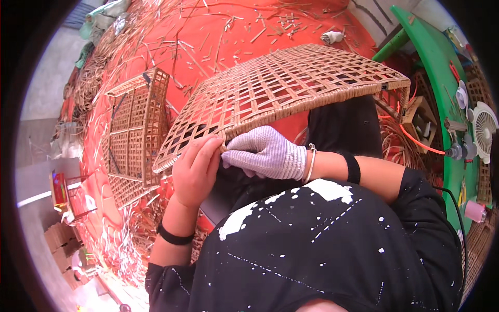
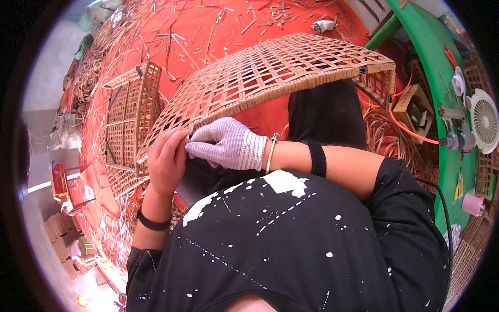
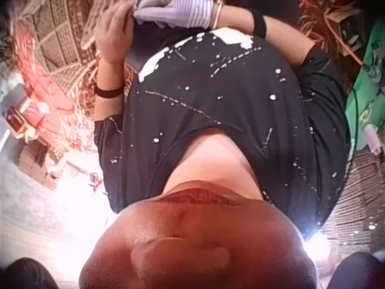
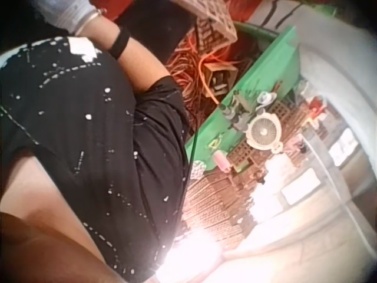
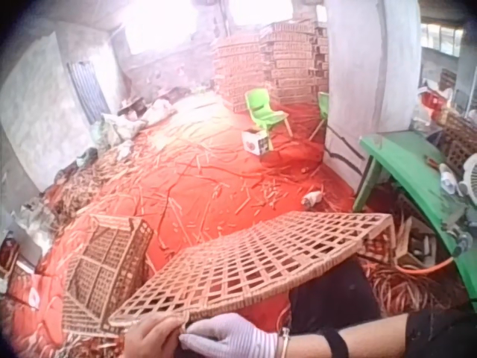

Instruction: The recorder is weaving bamboo or rattan strips into a furniture frame.

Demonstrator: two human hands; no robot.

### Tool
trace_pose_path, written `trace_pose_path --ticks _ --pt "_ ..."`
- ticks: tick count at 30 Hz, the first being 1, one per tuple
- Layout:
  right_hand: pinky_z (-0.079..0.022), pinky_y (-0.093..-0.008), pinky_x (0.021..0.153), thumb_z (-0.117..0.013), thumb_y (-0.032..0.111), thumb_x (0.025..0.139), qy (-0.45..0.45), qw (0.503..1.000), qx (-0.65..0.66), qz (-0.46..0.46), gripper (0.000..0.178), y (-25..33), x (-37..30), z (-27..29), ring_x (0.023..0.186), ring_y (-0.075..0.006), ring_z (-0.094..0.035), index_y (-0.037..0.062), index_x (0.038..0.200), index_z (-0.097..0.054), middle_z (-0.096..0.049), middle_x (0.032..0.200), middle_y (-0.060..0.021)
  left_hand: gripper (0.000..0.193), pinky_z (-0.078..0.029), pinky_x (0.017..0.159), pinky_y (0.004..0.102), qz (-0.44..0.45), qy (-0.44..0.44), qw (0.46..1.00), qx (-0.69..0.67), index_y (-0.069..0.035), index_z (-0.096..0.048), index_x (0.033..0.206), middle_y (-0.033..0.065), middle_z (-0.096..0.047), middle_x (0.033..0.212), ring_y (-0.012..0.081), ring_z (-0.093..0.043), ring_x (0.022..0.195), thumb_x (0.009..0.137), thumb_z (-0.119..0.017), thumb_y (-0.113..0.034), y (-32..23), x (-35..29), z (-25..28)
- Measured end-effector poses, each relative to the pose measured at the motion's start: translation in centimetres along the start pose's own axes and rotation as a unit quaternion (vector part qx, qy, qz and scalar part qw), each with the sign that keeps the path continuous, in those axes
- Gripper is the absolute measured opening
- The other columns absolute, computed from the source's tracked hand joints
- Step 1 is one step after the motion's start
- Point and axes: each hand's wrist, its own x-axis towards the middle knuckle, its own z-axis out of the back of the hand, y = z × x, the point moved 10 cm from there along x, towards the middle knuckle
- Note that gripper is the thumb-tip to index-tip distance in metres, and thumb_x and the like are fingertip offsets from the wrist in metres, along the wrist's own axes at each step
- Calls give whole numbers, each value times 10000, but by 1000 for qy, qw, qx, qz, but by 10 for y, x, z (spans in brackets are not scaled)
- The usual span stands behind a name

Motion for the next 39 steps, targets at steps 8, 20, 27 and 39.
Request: trace_pose_path --ticks 8,20,27,39 --pt "-359 -184 392 -532 268 892 -20 998 54 -40 259 -7 0 -2 429 -44 -469 30 855 -627 -527 536 0 216 -495 683 314 -13 12 1000 -2 -17 -592 946 99 -624 884 245 -614 785 734 -629 8 3 4 1" --pt "-355 -181 389 -536 268 888 -51 995 61 -55 246 -7 4 0 441 -47 -477 42 854 -625 -521 542 2 189 -497 681 315 3 3 999 34 -36 -591 891 83 -644 855 236 -632 787 713 -636 6 9 15 7" --pt "-380 -193 412 -540 245 882 -40 997 33 -53 236 -10 2 -6 451 -54 -494 30 837 -627 -535 544 -4 174 -504 728 313 -24 1 999 24 -33 -599 881 90 -653 899 228 -637 850 715 -643 -7 6 7 6" --pt "-406 -210 431 -544 224 882 -46 998 2 -50 244 -10 1 -6 462 -67 -512 1 822 -623 -541 540 -20 165 -506 750 316 -67 16 997 15 -11 -595 879 106 -651 905 240 -636 855 720 -638 -7 2 1 0"
